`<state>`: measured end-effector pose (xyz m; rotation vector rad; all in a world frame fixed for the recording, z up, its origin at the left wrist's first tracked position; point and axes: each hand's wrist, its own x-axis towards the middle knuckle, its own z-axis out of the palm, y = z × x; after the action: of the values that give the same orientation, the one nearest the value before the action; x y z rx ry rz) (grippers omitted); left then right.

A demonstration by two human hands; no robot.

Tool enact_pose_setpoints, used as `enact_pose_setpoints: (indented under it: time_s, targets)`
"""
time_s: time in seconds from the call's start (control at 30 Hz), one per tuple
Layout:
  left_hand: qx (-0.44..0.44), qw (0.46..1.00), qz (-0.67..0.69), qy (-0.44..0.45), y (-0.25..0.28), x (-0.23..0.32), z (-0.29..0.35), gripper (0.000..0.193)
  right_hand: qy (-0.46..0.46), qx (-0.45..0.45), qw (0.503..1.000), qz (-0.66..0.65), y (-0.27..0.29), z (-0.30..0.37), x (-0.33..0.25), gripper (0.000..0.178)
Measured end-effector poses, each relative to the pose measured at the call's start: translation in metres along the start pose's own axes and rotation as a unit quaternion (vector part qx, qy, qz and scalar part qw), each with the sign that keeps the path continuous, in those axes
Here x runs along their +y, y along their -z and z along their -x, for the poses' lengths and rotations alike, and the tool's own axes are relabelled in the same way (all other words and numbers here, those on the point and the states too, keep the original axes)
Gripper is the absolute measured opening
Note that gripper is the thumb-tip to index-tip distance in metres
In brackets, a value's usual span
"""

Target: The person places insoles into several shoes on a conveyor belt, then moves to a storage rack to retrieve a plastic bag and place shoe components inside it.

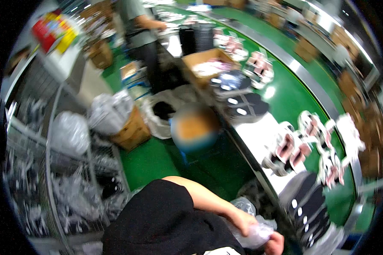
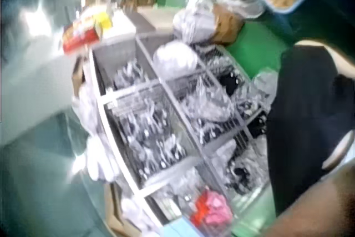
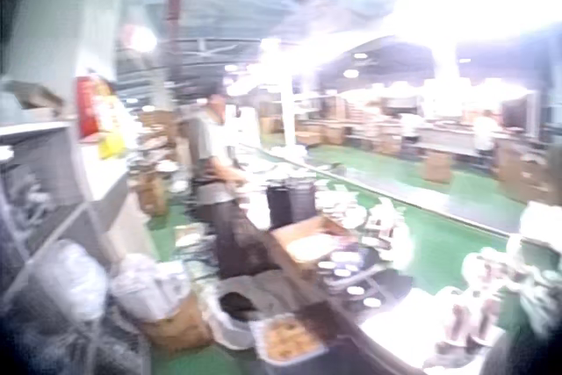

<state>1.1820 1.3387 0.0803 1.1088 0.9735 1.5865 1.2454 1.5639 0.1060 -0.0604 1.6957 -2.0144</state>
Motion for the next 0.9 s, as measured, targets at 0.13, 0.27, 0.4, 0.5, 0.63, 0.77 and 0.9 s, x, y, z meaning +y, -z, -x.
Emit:
enact_pose_setpoints:
  time_s: [0.13,0.27,0.4,0.5,0.63,0.77,0.9]
  targets:
    - [0.265,0.959,0.009,-0.098,0.016,0.066,0.067,0.050,0.185,0.270,0.945,-0.023,-0.083,-0.078,-0.005,0.055]
    - [0.576,0.790,-0.089,-0.188,0.017,0.107,0.175,0.033,0.012,-0.024,0.994,0.102,-0.163,-0.151,0.023,0.052]
    - [0.797,0.459,-0.389,-0.049,0.056,0.082,0.330,0.017,-0.103,-0.269,0.938,0.192,-0.246,-0.197,0.040,0.048]
    - [0.724,0.403,-0.533,0.172,0.039,0.045,0.461,0.012,-0.054,-0.306,0.920,0.239,-0.317,-0.225,0.043,0.046]
    - [0.567,0.451,-0.662,0.194,-0.025,0.020,0.506,0.011,0.357,-0.220,0.849,0.322,-0.458,-0.266,0.009,0.032]
    - [0.783,0.436,-0.402,-0.188,-0.104,0.099,0.519,0.036,0.209,-0.288,0.908,0.221,-0.573,-0.327,0.028,0.028]
    - [0.778,0.261,-0.181,-0.542,-0.093,0.057,0.611,0.028,0.060,-0.512,0.836,0.190,-0.629,-0.324,0.121,0.034]
